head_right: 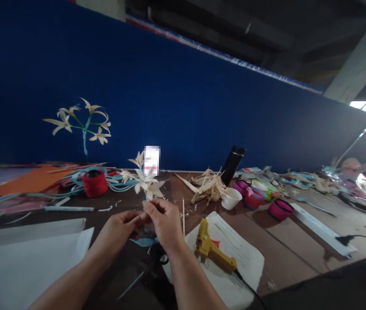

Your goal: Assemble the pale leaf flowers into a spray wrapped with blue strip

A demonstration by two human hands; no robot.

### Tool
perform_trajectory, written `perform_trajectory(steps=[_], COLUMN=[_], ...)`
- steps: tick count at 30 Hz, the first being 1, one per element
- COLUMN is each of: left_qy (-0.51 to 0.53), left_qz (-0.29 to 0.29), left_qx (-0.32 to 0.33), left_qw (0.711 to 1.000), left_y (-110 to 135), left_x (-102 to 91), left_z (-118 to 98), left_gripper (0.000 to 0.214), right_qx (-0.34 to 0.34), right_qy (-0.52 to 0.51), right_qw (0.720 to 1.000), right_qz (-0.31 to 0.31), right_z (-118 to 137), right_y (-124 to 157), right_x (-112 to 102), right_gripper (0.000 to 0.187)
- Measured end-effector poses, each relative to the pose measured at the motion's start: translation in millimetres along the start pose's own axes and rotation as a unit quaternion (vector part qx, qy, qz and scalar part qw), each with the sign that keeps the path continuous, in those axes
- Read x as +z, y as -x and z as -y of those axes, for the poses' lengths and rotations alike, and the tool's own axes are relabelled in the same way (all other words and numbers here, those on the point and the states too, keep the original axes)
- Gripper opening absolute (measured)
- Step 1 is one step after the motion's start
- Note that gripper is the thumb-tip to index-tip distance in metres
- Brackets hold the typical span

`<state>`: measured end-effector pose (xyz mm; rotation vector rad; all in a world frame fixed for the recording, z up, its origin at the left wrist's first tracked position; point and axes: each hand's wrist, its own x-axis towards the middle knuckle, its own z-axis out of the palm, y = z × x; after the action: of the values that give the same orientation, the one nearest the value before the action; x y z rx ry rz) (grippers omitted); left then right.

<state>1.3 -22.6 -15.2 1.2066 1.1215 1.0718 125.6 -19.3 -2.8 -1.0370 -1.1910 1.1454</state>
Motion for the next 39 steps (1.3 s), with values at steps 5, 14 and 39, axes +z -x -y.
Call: perform_trajectory(steps=[5, 14, 39], left_qy=[-0.017, 0.027, 0.057], left_qz=[0.011, -0.039, 0.085], left_qx=[-0.057, -0.012, -0.043], left_qw=[0.998, 0.999, 0.994], left_y=[0, -6, -2], left_x=[-6.4, -11.9, -11.1], left_z=[-7, -3, -3], left_gripper=[0.046, 0.04, 0.036], right_qx=[0.009, 0.041, 0.035], right_qy=[0.002, -0.046, -0.111], right_qw=[0.998, 0.996, 0.991], right_qz=[-0.057, -0.065, -0.065], right_z=[-3, -10, -10], right_y=[-4, -8, -10], right_x=[-6, -9, -7], right_gripper=[0.028, 0.032, 0.03])
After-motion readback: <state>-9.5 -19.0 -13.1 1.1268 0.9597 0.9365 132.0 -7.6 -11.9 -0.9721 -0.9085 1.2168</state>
